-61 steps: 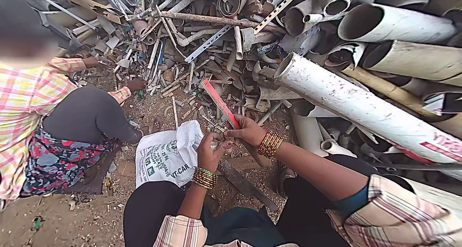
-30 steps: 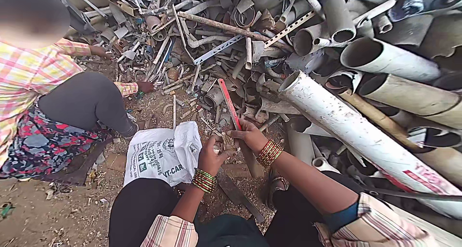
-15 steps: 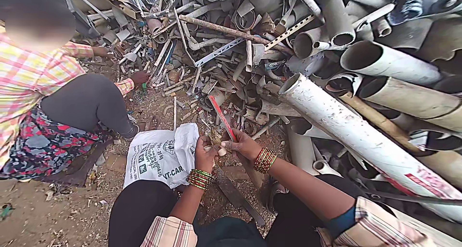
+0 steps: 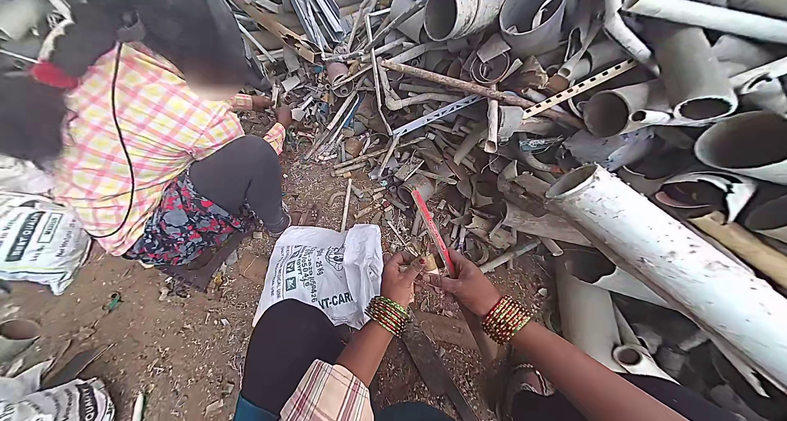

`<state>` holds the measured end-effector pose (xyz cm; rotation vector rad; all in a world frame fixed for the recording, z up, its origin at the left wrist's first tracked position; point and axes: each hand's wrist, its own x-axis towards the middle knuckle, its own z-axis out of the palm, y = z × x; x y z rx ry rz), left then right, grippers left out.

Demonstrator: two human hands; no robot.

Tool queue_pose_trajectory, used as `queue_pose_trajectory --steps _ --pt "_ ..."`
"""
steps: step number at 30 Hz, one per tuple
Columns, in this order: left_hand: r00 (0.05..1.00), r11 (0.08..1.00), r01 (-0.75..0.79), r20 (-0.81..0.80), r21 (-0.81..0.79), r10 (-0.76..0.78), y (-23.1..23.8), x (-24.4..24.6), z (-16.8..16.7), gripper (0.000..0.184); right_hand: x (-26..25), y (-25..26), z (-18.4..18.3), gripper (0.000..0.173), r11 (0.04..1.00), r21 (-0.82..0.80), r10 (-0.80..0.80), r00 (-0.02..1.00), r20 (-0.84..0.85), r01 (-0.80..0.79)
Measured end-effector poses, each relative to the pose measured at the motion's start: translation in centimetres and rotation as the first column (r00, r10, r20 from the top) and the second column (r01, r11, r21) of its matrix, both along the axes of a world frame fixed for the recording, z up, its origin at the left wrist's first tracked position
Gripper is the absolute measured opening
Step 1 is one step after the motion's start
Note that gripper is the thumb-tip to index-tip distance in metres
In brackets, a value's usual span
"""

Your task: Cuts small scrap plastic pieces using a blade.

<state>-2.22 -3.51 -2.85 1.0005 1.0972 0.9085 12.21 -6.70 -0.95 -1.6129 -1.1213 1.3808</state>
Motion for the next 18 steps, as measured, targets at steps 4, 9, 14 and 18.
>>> queue_pose_trajectory --steps 4,9,14,18 --pt "0.996 0.997 0.081 -0.044 0.01 -0.08 0.5 -0.5 0.3 0.013 0.0 -0.1 0.0 0.055 1.0 0.007 -0.026 0.992 0.12 0.025" --pt "0.995 0.994 0.104 0.002 -0.025 -0.104 0.5 -0.6 0.8 0.011 0.3 -0.3 -0.1 0.049 0.998 0.044 -0.043 0.986 0.158 0.037" --pt "0.985 0.985 0.17 0.014 -0.031 -0.17 0.3 -0.6 0.8 0.02 0.7 -0.3 -0.9 0.044 0.993 0.097 -0.084 0.98 0.178 0.067" --pt "0.987 0.984 0.16 0.001 -0.073 -0.16 0.3 -0.6 0.7 0.022 0.6 -0.3 -1.1 0.048 0.992 0.123 -0.068 0.959 0.276 0.034"
